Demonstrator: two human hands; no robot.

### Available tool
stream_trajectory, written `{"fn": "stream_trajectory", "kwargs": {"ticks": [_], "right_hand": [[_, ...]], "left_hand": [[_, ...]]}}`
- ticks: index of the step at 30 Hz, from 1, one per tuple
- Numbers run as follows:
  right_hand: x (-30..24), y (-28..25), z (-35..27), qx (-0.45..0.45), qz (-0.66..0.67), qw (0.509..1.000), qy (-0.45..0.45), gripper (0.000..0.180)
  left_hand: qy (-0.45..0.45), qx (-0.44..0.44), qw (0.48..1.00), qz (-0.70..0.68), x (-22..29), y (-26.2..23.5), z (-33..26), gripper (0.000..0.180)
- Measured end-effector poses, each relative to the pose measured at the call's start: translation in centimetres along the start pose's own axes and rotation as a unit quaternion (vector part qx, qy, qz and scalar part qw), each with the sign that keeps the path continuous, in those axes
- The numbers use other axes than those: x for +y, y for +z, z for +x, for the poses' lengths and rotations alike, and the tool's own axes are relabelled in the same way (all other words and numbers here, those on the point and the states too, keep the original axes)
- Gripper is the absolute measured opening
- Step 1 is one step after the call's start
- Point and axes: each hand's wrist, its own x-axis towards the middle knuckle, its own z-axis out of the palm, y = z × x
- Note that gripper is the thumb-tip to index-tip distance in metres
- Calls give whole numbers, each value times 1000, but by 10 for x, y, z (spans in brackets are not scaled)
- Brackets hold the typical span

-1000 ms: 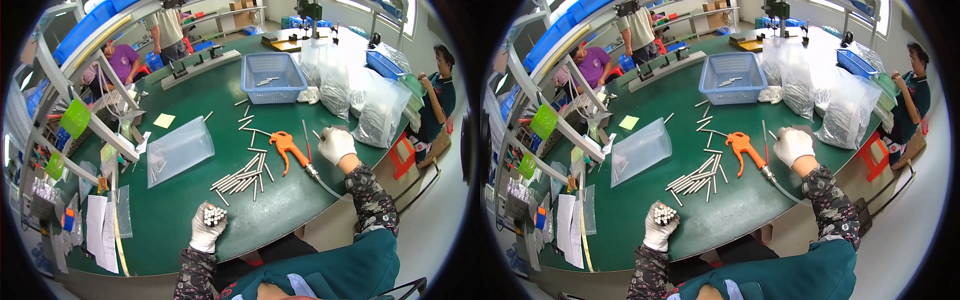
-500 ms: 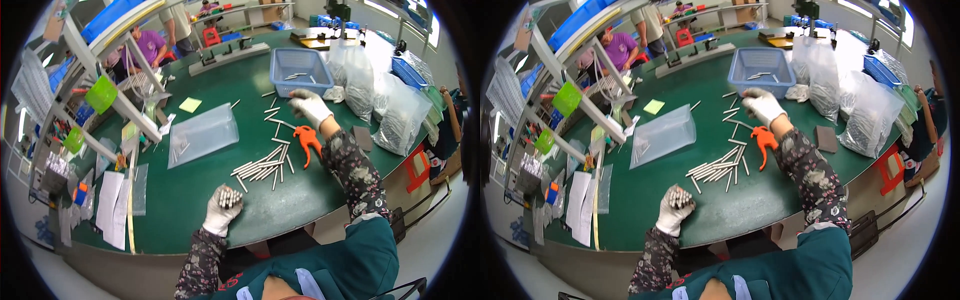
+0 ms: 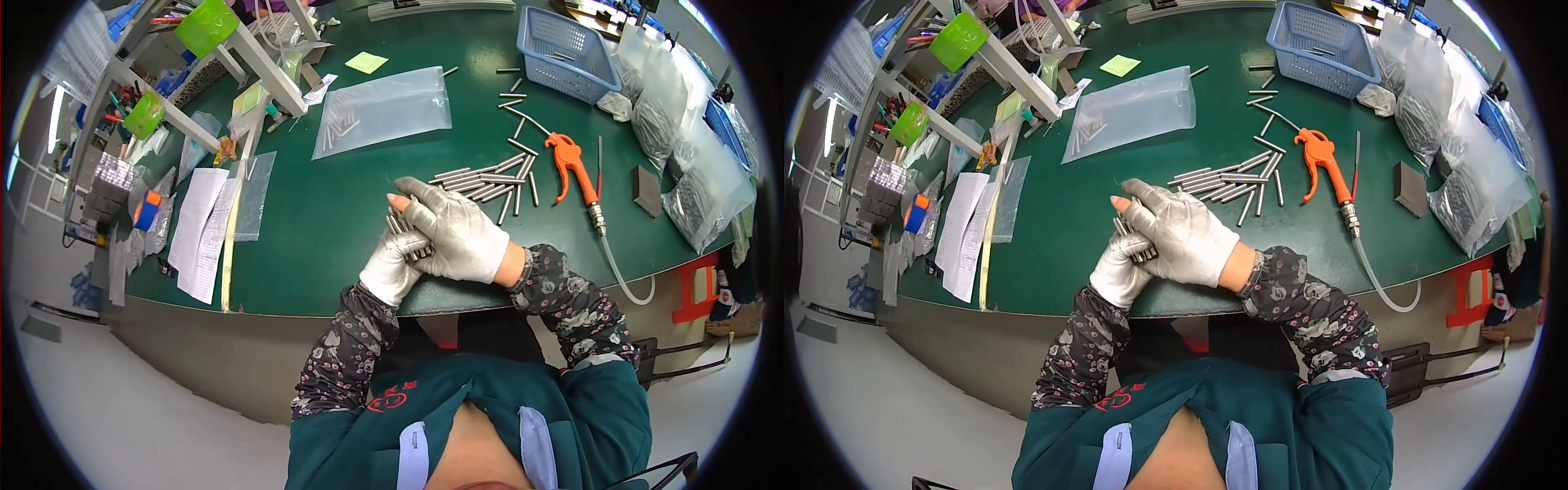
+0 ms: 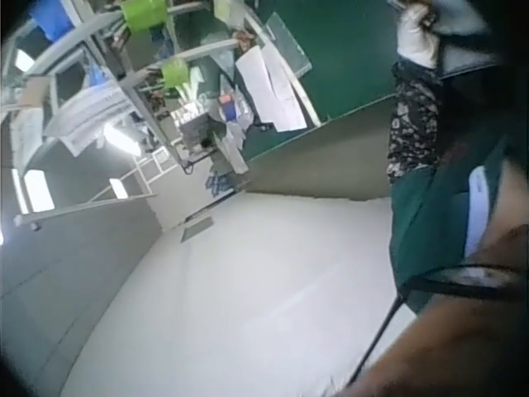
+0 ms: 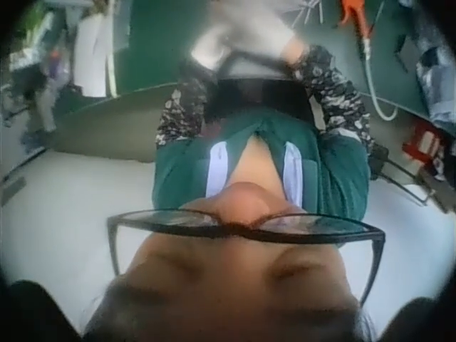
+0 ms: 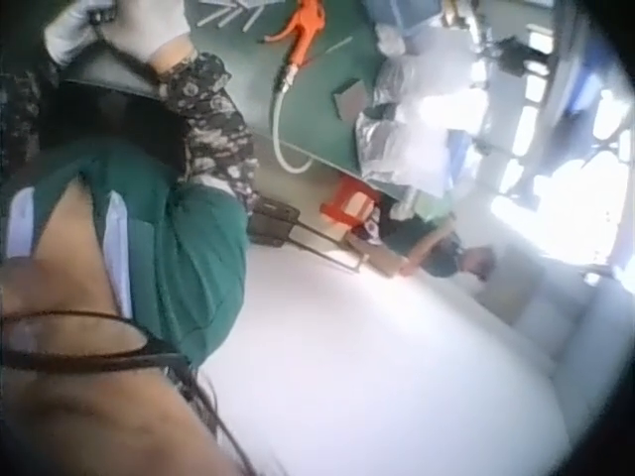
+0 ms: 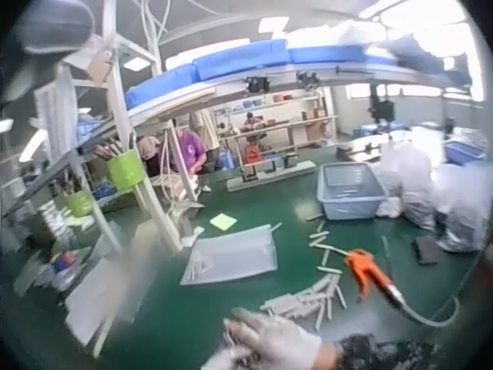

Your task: The recorder is seen gathering small metal rods into a bundle, aligning them, and using an air duster to clean them on an assembly line.

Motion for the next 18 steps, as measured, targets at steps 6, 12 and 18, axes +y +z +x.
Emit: {"fn": "stream_trajectory", "kwargs": {"ticks": [6,12,18], "right_hand": [[0,1,-7,19,43,999,21,65],[10,1,-11,-18,126,991,37,67],[17,6,-18,-19,128,991,24,63]], "left_hand": [[-36,-40,999,6,-5,-7,-4,42],[-53,7,998,30,-10,2,3,36],[-67,14,997,41,-14,9,2,34]]}}
